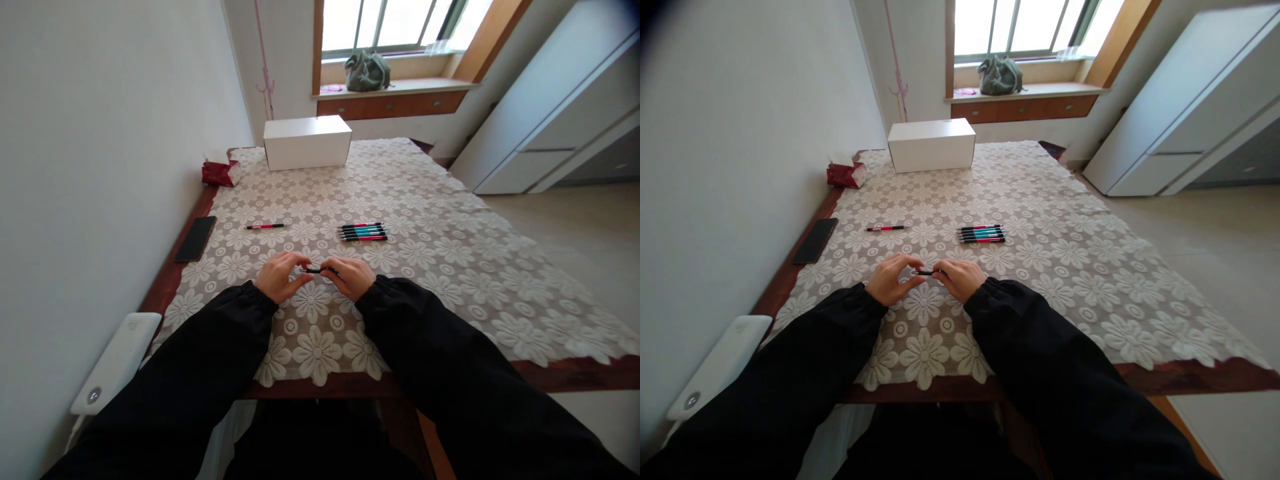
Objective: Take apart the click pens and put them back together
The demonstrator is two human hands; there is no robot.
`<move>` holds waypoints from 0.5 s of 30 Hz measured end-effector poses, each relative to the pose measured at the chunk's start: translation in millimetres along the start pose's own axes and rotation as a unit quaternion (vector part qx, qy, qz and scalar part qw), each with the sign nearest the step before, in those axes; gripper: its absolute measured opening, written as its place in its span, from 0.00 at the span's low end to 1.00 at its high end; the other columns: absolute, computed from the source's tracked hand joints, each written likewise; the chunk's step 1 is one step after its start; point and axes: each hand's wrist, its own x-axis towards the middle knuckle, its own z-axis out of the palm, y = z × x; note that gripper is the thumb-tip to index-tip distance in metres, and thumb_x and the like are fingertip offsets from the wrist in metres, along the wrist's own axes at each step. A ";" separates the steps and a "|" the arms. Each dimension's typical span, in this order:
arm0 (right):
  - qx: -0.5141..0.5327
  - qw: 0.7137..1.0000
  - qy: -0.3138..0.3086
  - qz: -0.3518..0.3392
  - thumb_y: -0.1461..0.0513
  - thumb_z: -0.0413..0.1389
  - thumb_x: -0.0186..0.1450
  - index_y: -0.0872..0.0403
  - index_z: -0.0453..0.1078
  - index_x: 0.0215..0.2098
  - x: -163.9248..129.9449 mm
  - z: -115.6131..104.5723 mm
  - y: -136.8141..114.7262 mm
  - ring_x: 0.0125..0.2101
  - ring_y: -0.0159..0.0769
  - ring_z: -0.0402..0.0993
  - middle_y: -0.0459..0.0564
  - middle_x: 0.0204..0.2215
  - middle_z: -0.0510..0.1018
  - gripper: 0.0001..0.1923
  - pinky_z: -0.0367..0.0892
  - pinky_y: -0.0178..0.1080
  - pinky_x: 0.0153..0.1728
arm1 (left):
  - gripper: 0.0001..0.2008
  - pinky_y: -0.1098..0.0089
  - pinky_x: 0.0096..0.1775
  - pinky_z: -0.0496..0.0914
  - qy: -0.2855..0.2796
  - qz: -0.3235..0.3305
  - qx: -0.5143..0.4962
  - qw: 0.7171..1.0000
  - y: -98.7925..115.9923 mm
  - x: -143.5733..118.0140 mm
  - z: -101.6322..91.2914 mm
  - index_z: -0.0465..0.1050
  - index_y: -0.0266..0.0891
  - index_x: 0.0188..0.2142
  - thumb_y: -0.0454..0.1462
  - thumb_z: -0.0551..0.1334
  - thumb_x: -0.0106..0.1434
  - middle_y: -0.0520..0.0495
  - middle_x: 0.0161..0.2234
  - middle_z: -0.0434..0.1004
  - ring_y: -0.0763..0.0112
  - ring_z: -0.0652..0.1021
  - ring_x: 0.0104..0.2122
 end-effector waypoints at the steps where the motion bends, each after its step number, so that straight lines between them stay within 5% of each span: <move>1: 0.002 1.000 0.002 -0.001 0.56 0.50 0.73 0.51 0.72 0.41 0.1 0.1 0.2 0.32 0.35 0.76 0.49 0.34 0.81 0.11 0.64 0.34 0.34 | 0.13 0.61 0.47 0.71 0.001 -0.007 0.009 1.000 -0.1 0.0 -0.2 0.74 0.42 0.41 0.48 0.62 0.66 0.47 0.38 0.80 0.63 0.78 0.42; 6: 0.011 1.000 -0.005 -0.014 0.56 0.51 0.72 0.52 0.72 0.40 0.2 -0.2 1.3 0.31 0.34 0.76 0.49 0.33 0.81 0.11 0.64 0.34 0.34 | 0.16 0.63 0.45 0.71 -0.040 0.007 0.028 0.999 -2.2 0.7 0.5 0.75 0.41 0.32 0.46 0.56 0.71 0.47 0.35 0.79 0.64 0.77 0.39; 11: 0.004 1.000 -0.010 0.005 0.56 0.52 0.72 0.52 0.72 0.39 0.0 -0.2 1.4 0.31 0.35 0.76 0.49 0.32 0.80 0.10 0.63 0.34 0.33 | 0.13 0.61 0.48 0.70 -0.001 0.004 0.017 1.000 1.1 0.9 -1.4 0.76 0.42 0.38 0.48 0.64 0.65 0.47 0.39 0.80 0.62 0.77 0.43; 15: 0.008 1.000 -0.003 0.002 0.56 0.52 0.72 0.51 0.72 0.39 0.3 -0.2 1.4 0.32 0.35 0.76 0.49 0.33 0.80 0.10 0.64 0.34 0.34 | 0.17 0.61 0.47 0.70 -0.006 -0.008 0.029 1.000 4.4 1.5 -3.7 0.76 0.42 0.31 0.47 0.57 0.70 0.47 0.36 0.80 0.63 0.77 0.41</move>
